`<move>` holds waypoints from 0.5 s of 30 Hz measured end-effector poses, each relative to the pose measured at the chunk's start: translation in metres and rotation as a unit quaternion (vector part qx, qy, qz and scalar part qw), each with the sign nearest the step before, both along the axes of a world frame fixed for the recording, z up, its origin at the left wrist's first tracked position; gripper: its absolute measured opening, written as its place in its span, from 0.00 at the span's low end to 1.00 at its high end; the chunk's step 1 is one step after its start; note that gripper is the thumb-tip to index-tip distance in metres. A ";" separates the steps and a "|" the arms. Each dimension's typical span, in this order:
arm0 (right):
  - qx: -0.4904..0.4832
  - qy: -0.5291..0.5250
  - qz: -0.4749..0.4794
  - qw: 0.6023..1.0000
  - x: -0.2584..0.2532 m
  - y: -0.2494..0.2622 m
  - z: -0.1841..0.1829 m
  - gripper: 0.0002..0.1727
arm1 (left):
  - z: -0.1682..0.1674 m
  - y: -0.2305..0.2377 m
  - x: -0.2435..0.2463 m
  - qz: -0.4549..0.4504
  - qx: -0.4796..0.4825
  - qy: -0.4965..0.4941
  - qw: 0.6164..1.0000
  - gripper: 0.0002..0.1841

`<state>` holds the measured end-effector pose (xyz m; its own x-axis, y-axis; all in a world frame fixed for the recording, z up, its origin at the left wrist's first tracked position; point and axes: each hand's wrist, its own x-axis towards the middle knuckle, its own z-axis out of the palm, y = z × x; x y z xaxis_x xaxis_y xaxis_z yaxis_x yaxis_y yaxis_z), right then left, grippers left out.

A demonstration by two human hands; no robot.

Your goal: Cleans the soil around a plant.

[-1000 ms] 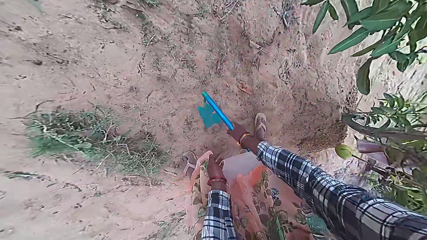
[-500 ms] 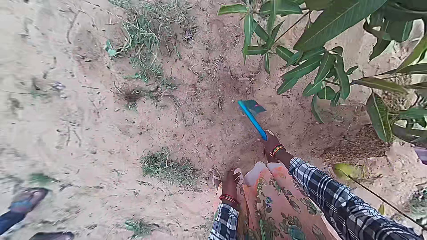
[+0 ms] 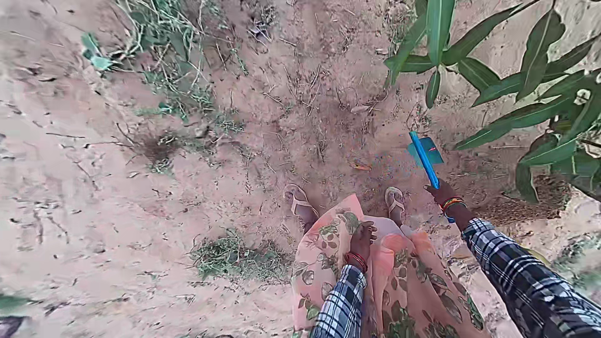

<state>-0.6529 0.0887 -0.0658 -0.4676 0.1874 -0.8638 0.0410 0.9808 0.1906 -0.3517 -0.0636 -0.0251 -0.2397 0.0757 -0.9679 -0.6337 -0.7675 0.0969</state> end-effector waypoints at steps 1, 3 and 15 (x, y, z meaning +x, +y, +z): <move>0.016 0.026 -0.021 0.999 0.002 -0.008 -0.022 0.30 | -0.012 0.000 0.010 0.004 0.011 -0.044 0.999 0.18; 0.022 0.091 -0.114 0.989 0.023 -0.024 -0.071 0.24 | -0.019 -0.015 0.017 0.083 0.037 -0.120 0.989 0.20; -0.172 -0.109 -0.078 0.976 0.163 -0.243 -0.066 0.23 | -0.025 -0.074 -0.018 0.316 -0.064 -0.180 0.930 0.19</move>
